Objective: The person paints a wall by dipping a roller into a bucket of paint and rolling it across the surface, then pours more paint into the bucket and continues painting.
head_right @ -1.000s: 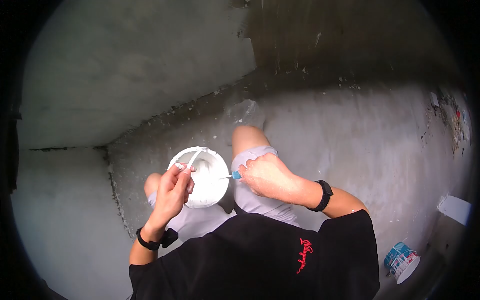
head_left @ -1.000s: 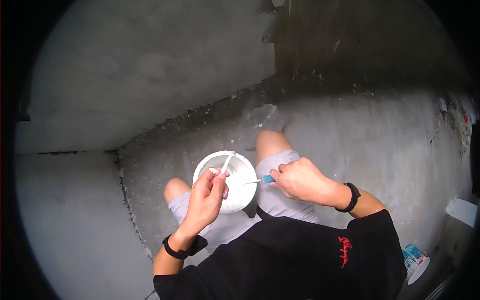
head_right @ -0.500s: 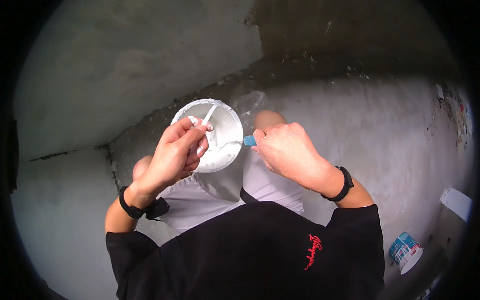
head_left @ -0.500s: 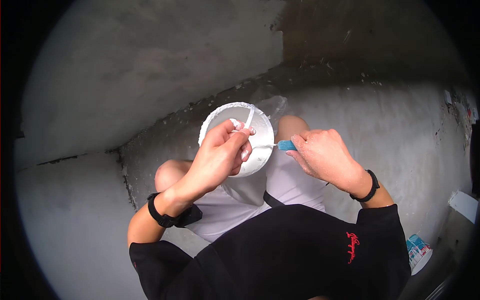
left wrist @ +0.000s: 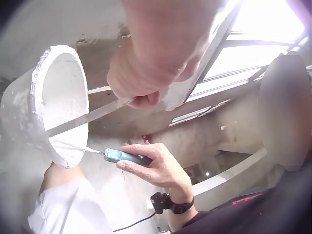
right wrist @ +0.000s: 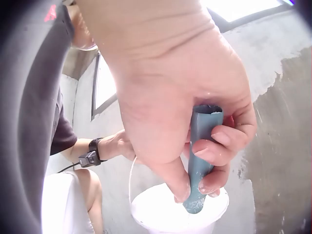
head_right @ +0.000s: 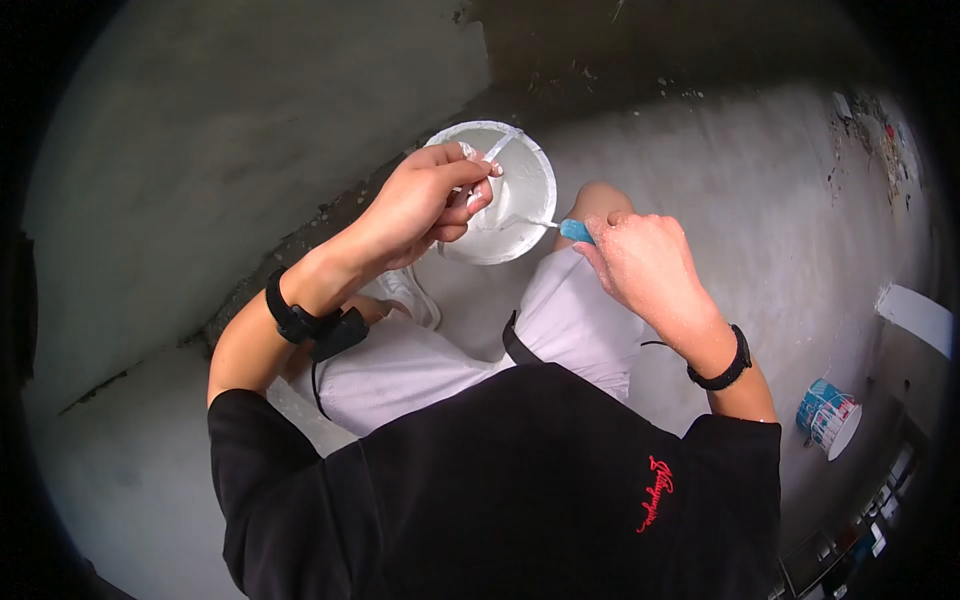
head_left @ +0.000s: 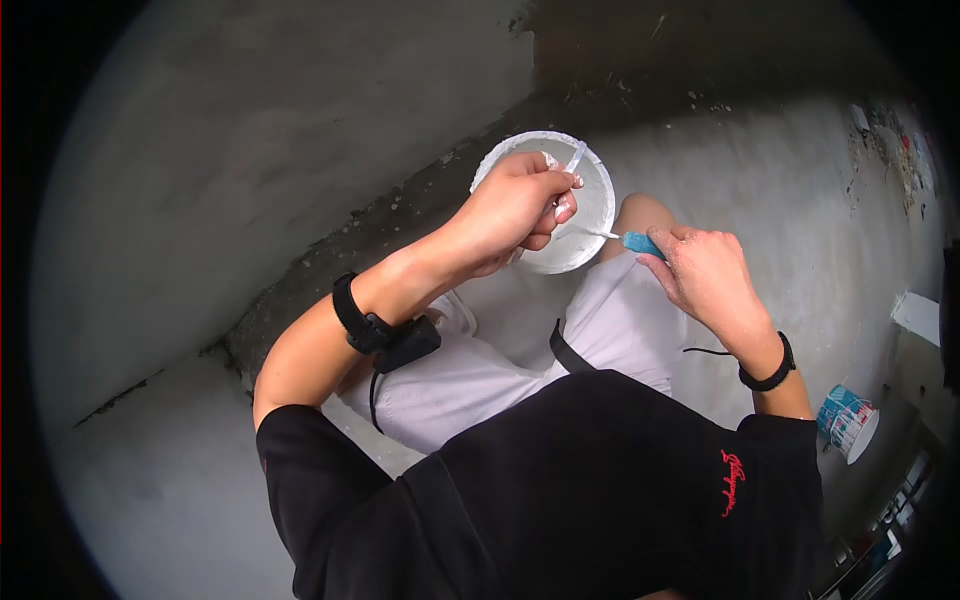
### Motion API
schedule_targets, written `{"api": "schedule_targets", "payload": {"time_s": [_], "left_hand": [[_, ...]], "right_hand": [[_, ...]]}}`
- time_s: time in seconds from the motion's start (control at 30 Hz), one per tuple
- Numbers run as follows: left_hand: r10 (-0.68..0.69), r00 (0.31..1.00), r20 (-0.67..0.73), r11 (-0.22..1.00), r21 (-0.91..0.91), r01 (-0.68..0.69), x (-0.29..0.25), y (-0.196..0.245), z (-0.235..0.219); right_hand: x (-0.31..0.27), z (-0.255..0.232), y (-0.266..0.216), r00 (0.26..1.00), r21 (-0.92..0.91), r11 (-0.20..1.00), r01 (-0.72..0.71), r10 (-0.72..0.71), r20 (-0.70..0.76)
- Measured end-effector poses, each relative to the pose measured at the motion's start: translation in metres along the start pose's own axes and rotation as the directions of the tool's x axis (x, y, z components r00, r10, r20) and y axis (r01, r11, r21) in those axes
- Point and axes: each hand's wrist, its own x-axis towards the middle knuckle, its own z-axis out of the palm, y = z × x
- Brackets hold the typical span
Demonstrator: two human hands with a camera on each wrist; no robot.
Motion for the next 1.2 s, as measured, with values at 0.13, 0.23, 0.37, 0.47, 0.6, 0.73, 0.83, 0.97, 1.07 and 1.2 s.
{"api": "schedule_targets", "payload": {"time_s": [0.13,0.23,0.37,0.47,0.6,0.73,0.83,0.97,1.07,1.2], "left_hand": [[-0.095,0.968,0.233,0.994,-0.034,0.106,0.007,-0.021,0.014],[-0.094,0.903,0.420,0.991,-0.051,0.127,0.007,-0.038,0.027],[-0.019,0.839,0.544,0.981,-0.154,0.122,-0.012,-0.050,0.028],[0.006,0.777,0.630,0.972,-0.185,0.143,-0.022,-0.046,0.018],[0.064,0.758,0.650,0.965,-0.235,0.120,-0.033,-0.049,0.002],[0.045,0.808,0.587,0.970,-0.220,0.105,-0.037,-0.052,-0.011],[0.065,0.865,0.497,0.982,-0.184,0.031,-0.034,-0.041,-0.021],[0.149,0.952,0.266,0.989,-0.041,-0.143,-0.028,-0.030,-0.016],[0.185,0.970,0.157,0.979,0.054,-0.196,-0.014,-0.031,-0.019],[0.268,0.961,0.069,0.960,0.067,-0.273,0.001,-0.031,-0.032]], "right_hand": [[-0.038,-0.016,0.000,0.994,-0.010,1.000,0.007,-0.005,0.111],[-0.063,-0.037,-0.005,0.966,-0.059,0.998,0.004,0.011,0.258],[-0.089,-0.061,-0.039,0.936,-0.080,0.995,-0.055,0.079,0.343],[-0.087,-0.086,-0.061,0.925,-0.077,0.991,-0.114,0.134,0.356],[-0.070,-0.117,-0.075,0.879,-0.115,0.990,-0.081,0.125,0.459],[-0.046,-0.117,-0.072,0.848,-0.134,0.991,-0.026,0.093,0.522],[-0.021,-0.098,-0.065,0.900,-0.108,0.994,0.022,0.027,0.435],[0.002,-0.051,-0.038,0.973,-0.097,0.994,0.041,-0.018,0.230],[0.022,-0.015,-0.024,0.996,-0.047,0.996,0.070,-0.068,0.051],[0.041,0.019,-0.015,0.990,0.001,0.999,0.051,-0.050,-0.133]]}}
